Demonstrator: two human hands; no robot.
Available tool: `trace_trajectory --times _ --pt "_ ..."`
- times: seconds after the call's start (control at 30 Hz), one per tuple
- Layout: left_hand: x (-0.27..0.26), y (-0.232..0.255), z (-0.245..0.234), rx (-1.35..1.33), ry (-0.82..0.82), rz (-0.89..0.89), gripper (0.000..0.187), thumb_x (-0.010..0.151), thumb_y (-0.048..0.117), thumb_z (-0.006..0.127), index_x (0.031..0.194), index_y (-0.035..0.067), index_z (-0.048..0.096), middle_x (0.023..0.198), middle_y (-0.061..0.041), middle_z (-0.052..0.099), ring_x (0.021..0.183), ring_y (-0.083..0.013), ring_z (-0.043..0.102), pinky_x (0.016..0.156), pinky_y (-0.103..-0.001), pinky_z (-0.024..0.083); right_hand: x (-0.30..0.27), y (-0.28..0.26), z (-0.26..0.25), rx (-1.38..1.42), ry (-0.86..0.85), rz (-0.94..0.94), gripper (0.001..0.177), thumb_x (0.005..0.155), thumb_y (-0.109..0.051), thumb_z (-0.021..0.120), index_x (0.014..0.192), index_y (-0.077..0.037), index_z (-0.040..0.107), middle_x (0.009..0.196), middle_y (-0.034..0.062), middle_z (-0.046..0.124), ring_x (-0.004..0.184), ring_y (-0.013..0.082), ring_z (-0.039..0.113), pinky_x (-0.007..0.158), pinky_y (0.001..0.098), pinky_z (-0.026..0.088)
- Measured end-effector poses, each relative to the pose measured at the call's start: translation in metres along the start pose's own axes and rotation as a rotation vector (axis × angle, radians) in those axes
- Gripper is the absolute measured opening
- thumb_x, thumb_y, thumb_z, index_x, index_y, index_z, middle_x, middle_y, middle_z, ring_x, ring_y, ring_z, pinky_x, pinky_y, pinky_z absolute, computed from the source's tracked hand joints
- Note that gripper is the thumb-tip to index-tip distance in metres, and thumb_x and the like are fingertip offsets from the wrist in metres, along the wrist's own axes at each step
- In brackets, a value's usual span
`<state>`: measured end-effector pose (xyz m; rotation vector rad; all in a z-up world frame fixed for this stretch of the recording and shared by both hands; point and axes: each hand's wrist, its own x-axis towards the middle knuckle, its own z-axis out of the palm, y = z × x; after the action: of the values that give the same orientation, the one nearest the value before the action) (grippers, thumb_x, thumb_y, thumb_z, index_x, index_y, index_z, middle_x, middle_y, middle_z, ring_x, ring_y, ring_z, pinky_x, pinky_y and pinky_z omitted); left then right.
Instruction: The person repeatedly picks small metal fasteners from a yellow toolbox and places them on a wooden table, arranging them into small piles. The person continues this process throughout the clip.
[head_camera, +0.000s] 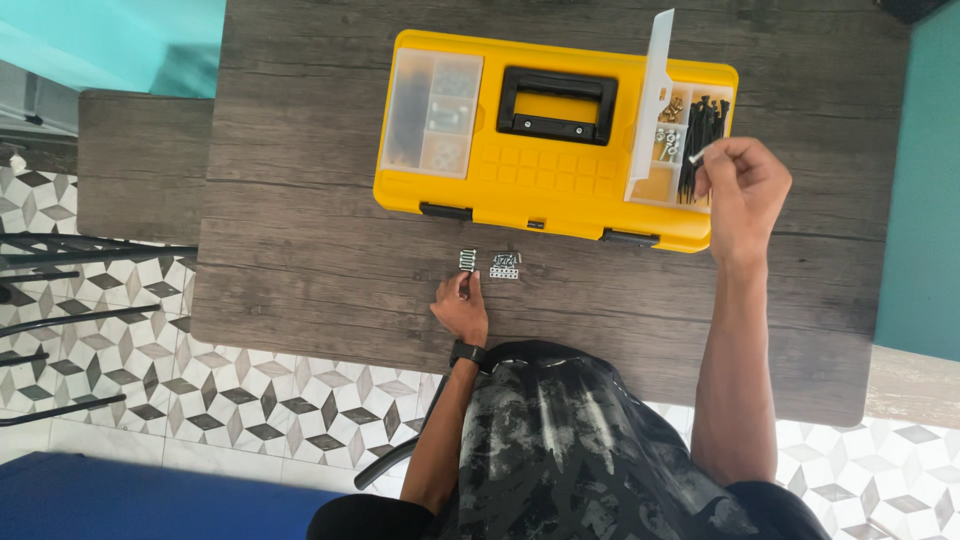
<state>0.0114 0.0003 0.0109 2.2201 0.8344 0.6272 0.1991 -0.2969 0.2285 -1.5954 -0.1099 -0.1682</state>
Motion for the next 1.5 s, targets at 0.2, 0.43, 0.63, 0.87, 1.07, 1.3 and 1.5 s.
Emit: trace_trajectory --times 0.2,0.43,0.63,0.87,1.07,1.3,1.5 --pt "0.0 0.0 -0.002 -0.036 0.013 0.038 0.018 0.084 0.023 0.084 0.088 0.008 0.076 0.078 -0.003 0.07 0.061 -0.0168 0.062 0.055 -0.033 0.049 -0.033 -0.013 0.008 0.275 0.019 0.127 0.014 0.107 0.001 0.051 0.101 0.001 0.064 0.097 0.016 0.074 0.07 0.0177 0.068 0.063 0.0273 0.053" --pt "0.0 0.004 -0.008 -0.168 -0.004 -0.002 0.017 0.086 0.021 0.083 0.09 0.007 0.074 0.077 -0.005 0.067 0.058 -0.0159 0.062 0.052 -0.032 0.049 -0.073 -0.005 0.023 0.439 -0.034 0.194 0.011 0.105 0.003 0.056 0.105 0.003 0.067 0.089 0.0163 0.07 0.068 0.0202 0.066 0.059 0.0328 0.053" --pt "0.002 0.03 -0.026 -0.119 0.145 0.069 0.014 0.087 0.016 0.083 0.088 0.006 0.074 0.07 -0.005 0.06 0.059 -0.0177 0.056 0.056 -0.035 0.044 -0.103 0.0 0.036 0.529 -0.1 0.293 0.022 0.103 -0.001 0.06 0.123 0.002 0.066 0.09 0.0131 0.071 0.073 0.0189 0.067 0.064 0.0306 0.054" --pt "0.012 0.099 -0.063 -0.295 0.059 0.183 0.008 0.092 0.01 0.079 0.094 0.004 0.074 0.076 -0.005 0.061 0.066 -0.016 0.057 0.063 -0.033 0.046 -0.118 0.009 0.049 0.539 -0.194 0.339 0.022 0.103 -0.004 0.061 0.124 0.002 0.066 0.097 0.0132 0.072 0.08 0.0176 0.068 0.068 0.0304 0.054" --pt "0.022 0.153 -0.086 -0.622 -0.256 0.349 0.013 0.094 0.006 0.075 0.107 0.002 0.075 0.1 -0.009 0.075 0.077 -0.013 0.068 0.067 -0.025 0.054 -0.132 0.019 0.058 0.525 -0.283 0.312 0.015 0.102 -0.001 0.063 0.115 0.003 0.068 0.099 0.0139 0.073 0.083 0.0167 0.069 0.072 0.0313 0.056" --pt "0.0 0.192 -0.094 -0.694 -0.415 0.451 0.02 0.094 0.003 0.075 0.114 0.002 0.074 0.11 -0.011 0.072 0.093 -0.0175 0.075 0.076 -0.027 0.063 -0.145 0.025 0.066 0.529 -0.21 0.447 0.028 0.098 -0.001 0.063 0.126 0.002 0.065 0.097 0.0116 0.073 0.081 0.0143 0.068 0.07 0.0287 0.055" --pt "-0.015 0.196 -0.093 -0.658 -0.451 0.418 0.02 0.094 0.004 0.075 0.114 0.001 0.074 0.111 -0.01 0.071 0.095 -0.0192 0.074 0.079 -0.028 0.064 -0.152 0.023 0.053 0.334 -0.22 0.387 0.028 0.101 0.0 0.063 0.128 0.006 0.065 0.098 0.0107 0.073 0.084 0.014 0.068 0.075 0.0289 0.056"
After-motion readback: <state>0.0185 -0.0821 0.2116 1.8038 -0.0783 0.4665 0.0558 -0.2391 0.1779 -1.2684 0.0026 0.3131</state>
